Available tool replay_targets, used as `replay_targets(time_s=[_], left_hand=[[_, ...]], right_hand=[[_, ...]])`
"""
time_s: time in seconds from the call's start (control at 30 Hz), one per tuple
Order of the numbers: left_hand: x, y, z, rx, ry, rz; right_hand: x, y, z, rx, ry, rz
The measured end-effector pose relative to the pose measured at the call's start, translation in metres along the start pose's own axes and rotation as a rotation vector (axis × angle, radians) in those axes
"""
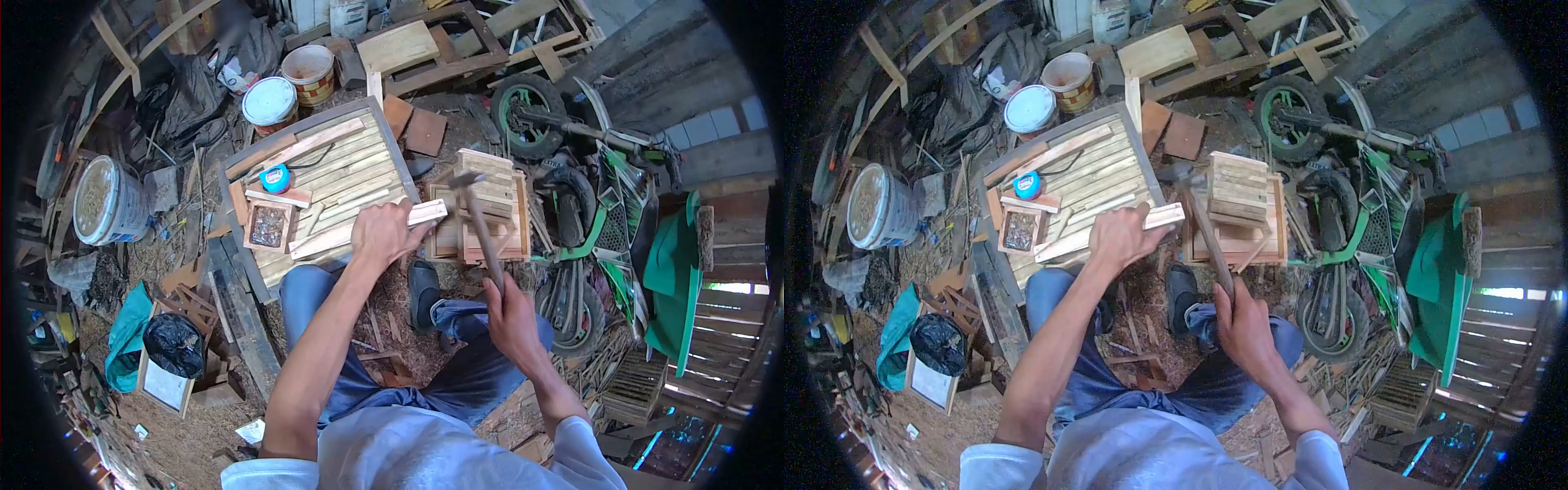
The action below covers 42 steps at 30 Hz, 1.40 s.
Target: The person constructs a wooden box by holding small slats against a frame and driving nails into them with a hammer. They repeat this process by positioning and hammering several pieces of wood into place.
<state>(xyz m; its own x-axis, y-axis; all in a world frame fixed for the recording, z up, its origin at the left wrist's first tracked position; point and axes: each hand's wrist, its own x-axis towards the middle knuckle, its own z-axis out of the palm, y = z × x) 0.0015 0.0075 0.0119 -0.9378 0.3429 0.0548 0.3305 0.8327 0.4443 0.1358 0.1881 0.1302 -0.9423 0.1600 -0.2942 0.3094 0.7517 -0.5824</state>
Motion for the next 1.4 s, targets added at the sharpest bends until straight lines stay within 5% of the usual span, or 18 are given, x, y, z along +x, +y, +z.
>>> replay_targets(time_s=[0.13, 0.27, 0.4, 0.5, 0.67, 0.8, 0.9, 0.93, 1.07, 1.3, 1.4], left_hand=[[0.003, 0.003, -0.005, -0.026, -0.051, -0.032], [0.001, 0.002, -0.003, 0.008, -0.015, -0.001], [0.002, 0.003, -0.003, -0.014, -0.030, -0.011], [0.001, 0.001, 0.000, -0.033, -0.019, -0.014], [-0.001, 0.000, -0.001, 0.008, 0.020, 0.012], [0.002, 0.001, -0.002, -0.048, -0.029, -0.016], [0.002, 0.002, -0.006, -0.050, -0.033, -0.021], [0.000, 0.003, -0.005, -0.050, -0.039, -0.021], [0.000, 0.000, -0.005, -0.042, -0.023, -0.032], [0.002, 0.000, -0.004, -0.041, -0.032, -0.028], [0.000, 0.001, -0.002, -0.031, -0.022, -0.024]], right_hand=[[-0.013, -0.013, 0.000, 0.206, 0.187, -0.154], [0.016, 0.044, 0.023, -0.126, 0.041, -0.143], [0.002, -0.021, -0.015, 0.045, 0.086, -0.092], [-0.007, -0.004, 0.006, 0.251, 0.221, -0.122], [0.013, 0.027, 0.014, -0.124, 0.005, -0.020], [0.003, -0.028, -0.018, 0.143, 0.155, -0.026], [0.004, 0.006, 0.012, 0.095, 0.209, -0.179], [0.014, 0.032, 0.024, -0.020, 0.038, -0.157], [0.012, 0.006, 0.006, -0.053, -0.004, -0.007], [-0.005, -0.047, -0.026, 0.115, 0.105, -0.156], [-0.005, -0.047, -0.023, 0.069, -0.001, -0.049]])
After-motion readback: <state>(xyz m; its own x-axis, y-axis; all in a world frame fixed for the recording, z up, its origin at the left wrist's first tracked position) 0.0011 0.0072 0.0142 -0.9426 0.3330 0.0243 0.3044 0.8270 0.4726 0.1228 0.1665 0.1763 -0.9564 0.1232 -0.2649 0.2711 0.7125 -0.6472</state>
